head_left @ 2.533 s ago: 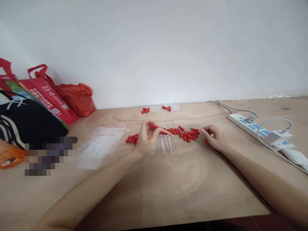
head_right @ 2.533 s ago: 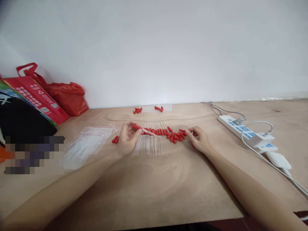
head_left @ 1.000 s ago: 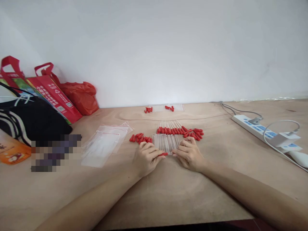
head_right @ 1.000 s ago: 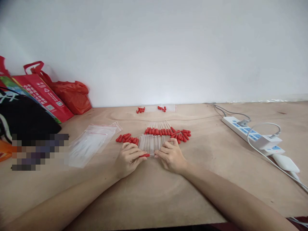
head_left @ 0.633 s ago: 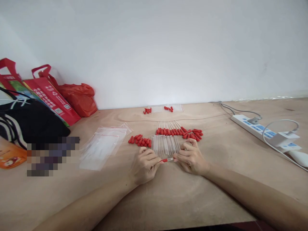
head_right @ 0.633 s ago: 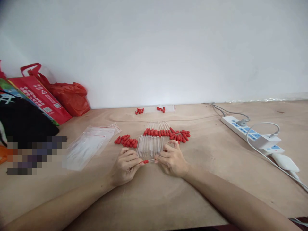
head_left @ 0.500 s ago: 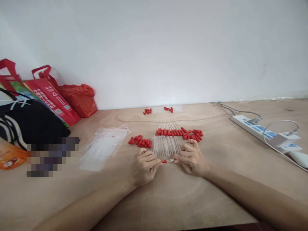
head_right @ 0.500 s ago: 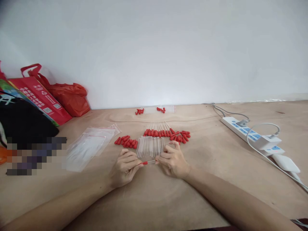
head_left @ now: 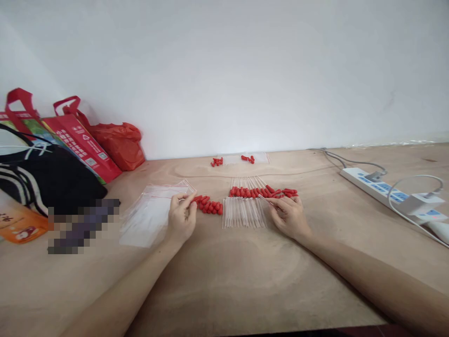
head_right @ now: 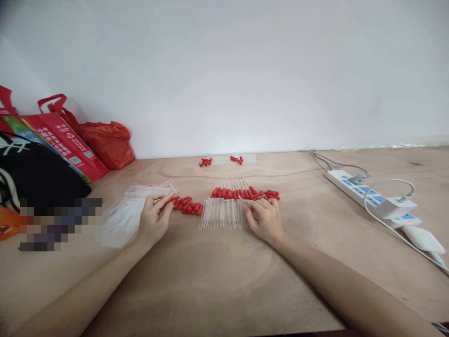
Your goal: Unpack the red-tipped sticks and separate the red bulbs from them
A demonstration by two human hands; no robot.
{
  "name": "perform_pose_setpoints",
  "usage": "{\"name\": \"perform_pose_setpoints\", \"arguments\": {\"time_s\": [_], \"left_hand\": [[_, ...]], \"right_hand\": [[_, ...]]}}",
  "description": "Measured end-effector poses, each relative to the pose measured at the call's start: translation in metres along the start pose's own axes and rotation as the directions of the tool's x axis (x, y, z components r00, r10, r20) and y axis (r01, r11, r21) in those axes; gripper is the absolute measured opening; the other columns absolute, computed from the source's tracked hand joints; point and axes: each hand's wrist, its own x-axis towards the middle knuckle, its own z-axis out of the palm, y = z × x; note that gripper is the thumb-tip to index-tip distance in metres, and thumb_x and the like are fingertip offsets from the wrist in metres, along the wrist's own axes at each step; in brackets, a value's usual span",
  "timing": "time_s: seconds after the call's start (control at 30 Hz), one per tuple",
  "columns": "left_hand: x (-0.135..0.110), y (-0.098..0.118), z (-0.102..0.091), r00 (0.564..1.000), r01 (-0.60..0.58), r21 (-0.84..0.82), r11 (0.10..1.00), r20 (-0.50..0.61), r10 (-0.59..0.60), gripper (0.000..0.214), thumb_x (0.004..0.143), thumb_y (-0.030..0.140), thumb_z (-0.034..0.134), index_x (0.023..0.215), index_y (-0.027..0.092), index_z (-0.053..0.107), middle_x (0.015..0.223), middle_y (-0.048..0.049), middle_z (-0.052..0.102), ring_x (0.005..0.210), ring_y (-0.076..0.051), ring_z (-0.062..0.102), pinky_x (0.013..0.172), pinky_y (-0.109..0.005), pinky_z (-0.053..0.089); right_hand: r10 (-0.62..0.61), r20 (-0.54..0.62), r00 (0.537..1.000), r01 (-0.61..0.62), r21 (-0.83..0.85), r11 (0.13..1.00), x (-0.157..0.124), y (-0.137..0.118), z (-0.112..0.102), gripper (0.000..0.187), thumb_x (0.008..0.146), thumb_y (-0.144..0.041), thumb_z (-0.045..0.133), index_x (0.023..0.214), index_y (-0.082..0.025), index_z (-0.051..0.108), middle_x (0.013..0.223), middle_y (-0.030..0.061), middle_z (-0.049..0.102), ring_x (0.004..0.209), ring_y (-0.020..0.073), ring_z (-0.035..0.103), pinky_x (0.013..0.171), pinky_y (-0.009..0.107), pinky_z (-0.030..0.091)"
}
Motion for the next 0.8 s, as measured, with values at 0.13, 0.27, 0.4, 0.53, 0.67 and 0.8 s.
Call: {"name": "perform_pose_setpoints", "arguments": {"time_s": [0.13, 0.27, 0.4, 0.53, 0.67, 0.8], "left_hand": [[0.01, -0.02, -0.006, 0.98, 0.2, -0.013, 0.98, 0.017, -0.2, 0.031, 0.075, 0.033, 0.049, 0.096, 0.015, 0.062, 0.08, -0.004, 0.052, 0.062, -0.011, 0.054, 0.06, -0.026, 0.05], [0.011, -0.029, -0.005, 0.96, 0.277, -0.019, 0.961, 0.044, -0.276, 0.031, 0.068, 0.034, 0.053, 0.09, 0.014, 0.06, 0.076, -0.0027, 0.055, 0.056, -0.01, 0.053, 0.059, -0.025, 0.05], [0.009, -0.033, -0.001, 0.945, 0.304, -0.02, 0.952, 0.132, -0.299, 0.031, 0.066, 0.035, 0.054, 0.089, 0.014, 0.058, 0.072, -0.0024, 0.058, 0.058, -0.011, 0.054, 0.059, -0.026, 0.05], [0.008, -0.033, 0.0, 0.91, 0.362, -0.04, 0.932, 0.232, -0.343, 0.032, 0.065, 0.038, 0.056, 0.085, 0.014, 0.059, 0.073, -0.0037, 0.063, 0.062, -0.014, 0.058, 0.063, -0.028, 0.051], [0.007, -0.032, -0.001, 0.891, 0.407, -0.073, 0.91, 0.251, -0.378, 0.036, 0.065, 0.043, 0.057, 0.087, 0.014, 0.061, 0.076, -0.0049, 0.066, 0.066, -0.016, 0.061, 0.067, -0.03, 0.052], [0.008, -0.032, -0.003, 0.891, 0.419, -0.061, 0.906, 0.221, -0.397, 0.037, 0.067, 0.046, 0.054, 0.086, 0.015, 0.062, 0.078, -0.0051, 0.067, 0.068, -0.017, 0.062, 0.067, -0.03, 0.052]], "right_hand": [[-0.026, 0.002, 1.0, 0.026, -0.026, 0.999, 0.005, -0.006, 0.008, 0.02, 0.08, -0.022, 0.047, 0.077, -0.019, 0.066, 0.061, 0.0008, 0.063, 0.059, 0.0113, 0.052, 0.067, 0.03, 0.026], [-0.045, 0.045, 0.998, 0.048, -0.059, 0.997, 0.006, -0.008, 0.012, 0.019, 0.078, -0.021, 0.048, 0.079, -0.02, 0.067, 0.061, 0.0003, 0.063, 0.062, 0.0119, 0.05, 0.068, 0.03, 0.024], [-0.061, 0.128, 0.99, 0.066, -0.039, 0.997, 0.007, -0.009, 0.009, 0.019, 0.08, -0.026, 0.049, 0.085, -0.02, 0.067, 0.065, 0.0006, 0.064, 0.065, 0.0126, 0.049, 0.07, 0.031, 0.023], [-0.084, 0.2, 0.976, 0.092, -0.031, 0.995, 0.009, -0.012, 0.004, 0.026, 0.079, -0.039, 0.051, 0.086, -0.02, 0.067, 0.07, 0.0019, 0.064, 0.069, 0.0139, 0.048, 0.071, 0.032, 0.022], [-0.108, 0.259, 0.96, 0.119, -0.03, 0.992, 0.011, -0.014, 0.001, 0.037, 0.074, -0.052, 0.052, 0.086, -0.02, 0.067, 0.071, 0.0028, 0.062, 0.072, 0.0152, 0.048, 0.07, 0.033, 0.023], [-0.111, 0.264, 0.958, 0.122, -0.027, 0.992, 0.011, -0.014, 0.0, 0.041, 0.072, -0.054, 0.053, 0.089, -0.02, 0.066, 0.071, 0.0029, 0.06, 0.072, 0.0155, 0.049, 0.069, 0.032, 0.024]]}}
